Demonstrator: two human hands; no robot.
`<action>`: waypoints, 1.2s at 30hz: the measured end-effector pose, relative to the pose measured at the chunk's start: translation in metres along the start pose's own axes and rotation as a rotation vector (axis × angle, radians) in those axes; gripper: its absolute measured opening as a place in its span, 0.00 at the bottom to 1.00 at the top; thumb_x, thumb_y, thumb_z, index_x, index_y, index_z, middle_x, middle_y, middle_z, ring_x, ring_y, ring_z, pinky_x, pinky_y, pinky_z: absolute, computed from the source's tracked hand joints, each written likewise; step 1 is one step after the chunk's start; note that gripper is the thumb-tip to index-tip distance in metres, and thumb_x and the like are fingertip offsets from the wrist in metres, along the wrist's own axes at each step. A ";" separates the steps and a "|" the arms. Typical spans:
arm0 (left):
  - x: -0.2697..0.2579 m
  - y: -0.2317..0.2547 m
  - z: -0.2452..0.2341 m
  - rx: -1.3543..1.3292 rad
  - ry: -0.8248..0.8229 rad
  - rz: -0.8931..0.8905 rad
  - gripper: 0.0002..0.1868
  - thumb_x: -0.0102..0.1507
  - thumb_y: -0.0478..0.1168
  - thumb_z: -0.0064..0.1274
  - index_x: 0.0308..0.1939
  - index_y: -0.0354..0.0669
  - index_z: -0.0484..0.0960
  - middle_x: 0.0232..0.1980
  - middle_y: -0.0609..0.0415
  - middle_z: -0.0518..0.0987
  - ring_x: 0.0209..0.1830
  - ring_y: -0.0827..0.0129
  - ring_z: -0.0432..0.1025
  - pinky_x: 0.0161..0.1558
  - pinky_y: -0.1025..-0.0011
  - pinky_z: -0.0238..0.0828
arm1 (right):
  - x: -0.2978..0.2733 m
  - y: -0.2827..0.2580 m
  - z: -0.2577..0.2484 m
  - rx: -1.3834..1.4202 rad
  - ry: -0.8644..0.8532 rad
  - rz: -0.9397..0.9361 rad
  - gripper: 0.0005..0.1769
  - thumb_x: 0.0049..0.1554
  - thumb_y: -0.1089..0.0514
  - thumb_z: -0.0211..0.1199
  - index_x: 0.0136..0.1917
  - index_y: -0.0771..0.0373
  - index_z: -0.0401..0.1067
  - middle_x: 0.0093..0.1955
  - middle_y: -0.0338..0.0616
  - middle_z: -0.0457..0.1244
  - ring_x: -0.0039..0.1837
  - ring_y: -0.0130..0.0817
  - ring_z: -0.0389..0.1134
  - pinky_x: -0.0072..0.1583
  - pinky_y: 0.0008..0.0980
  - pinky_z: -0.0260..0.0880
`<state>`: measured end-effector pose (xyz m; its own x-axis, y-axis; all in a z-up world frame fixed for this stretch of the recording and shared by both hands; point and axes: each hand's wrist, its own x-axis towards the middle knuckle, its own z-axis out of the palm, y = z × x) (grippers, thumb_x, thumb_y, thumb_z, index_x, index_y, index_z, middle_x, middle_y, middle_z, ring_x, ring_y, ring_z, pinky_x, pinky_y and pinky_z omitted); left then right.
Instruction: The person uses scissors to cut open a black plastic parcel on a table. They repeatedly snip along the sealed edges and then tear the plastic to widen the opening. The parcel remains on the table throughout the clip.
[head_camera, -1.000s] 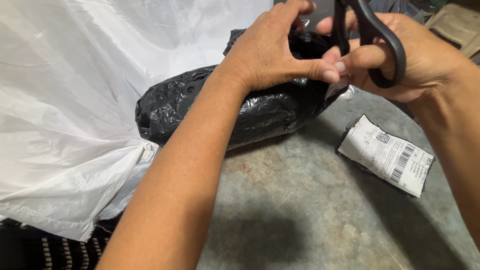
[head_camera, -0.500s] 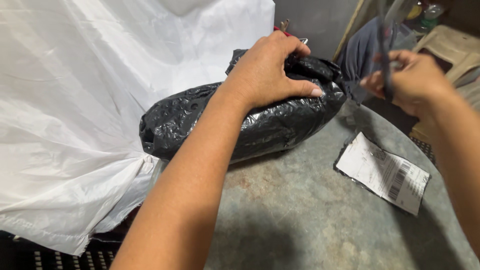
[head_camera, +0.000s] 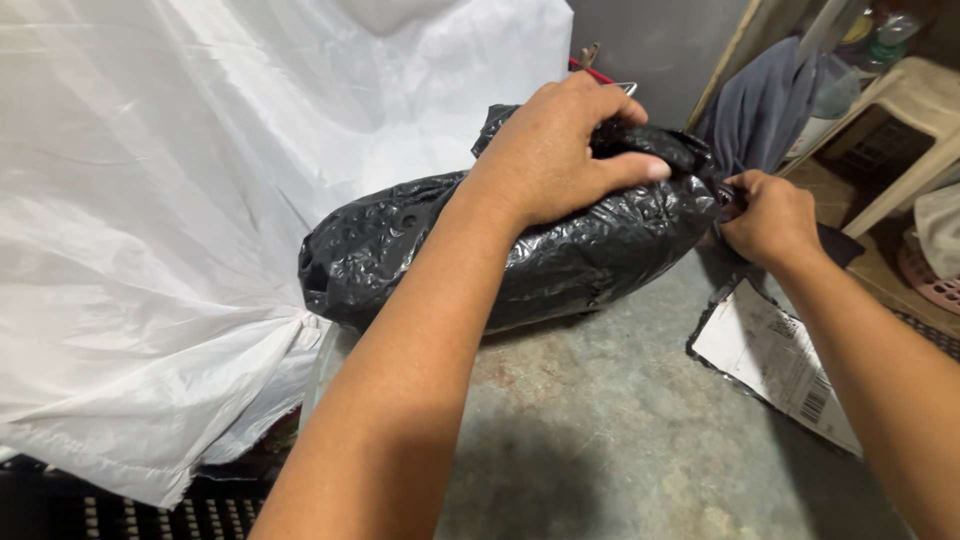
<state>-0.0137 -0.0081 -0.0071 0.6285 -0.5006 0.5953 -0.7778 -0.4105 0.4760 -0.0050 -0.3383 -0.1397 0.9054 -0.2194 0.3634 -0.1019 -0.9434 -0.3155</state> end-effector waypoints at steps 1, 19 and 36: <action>0.000 -0.001 0.000 0.003 -0.004 -0.016 0.21 0.56 0.56 0.67 0.47 0.49 0.86 0.48 0.53 0.81 0.52 0.60 0.75 0.54 0.64 0.73 | -0.001 -0.002 -0.003 -0.009 0.015 0.005 0.22 0.52 0.58 0.70 0.61 0.61 0.79 0.52 0.57 0.71 0.54 0.51 0.74 0.59 0.43 0.71; -0.004 -0.001 0.002 0.048 0.094 0.086 0.13 0.62 0.49 0.61 0.46 0.51 0.88 0.45 0.51 0.80 0.51 0.56 0.74 0.54 0.60 0.70 | -0.015 -0.010 -0.015 -0.016 -0.003 -0.001 0.22 0.54 0.59 0.71 0.62 0.60 0.78 0.52 0.57 0.71 0.53 0.49 0.74 0.59 0.41 0.72; -0.001 0.000 0.001 0.017 0.039 -0.006 0.11 0.63 0.48 0.59 0.45 0.52 0.89 0.42 0.51 0.81 0.47 0.56 0.75 0.50 0.61 0.70 | -0.017 -0.080 -0.099 0.718 -0.191 0.099 0.26 0.52 0.59 0.73 0.64 0.64 0.73 0.48 0.46 0.71 0.45 0.27 0.72 0.47 0.25 0.73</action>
<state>-0.0144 -0.0077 -0.0084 0.6326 -0.4681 0.6171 -0.7733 -0.4265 0.4692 -0.0528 -0.2841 -0.0338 0.9685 -0.1860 0.1653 0.0477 -0.5132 -0.8569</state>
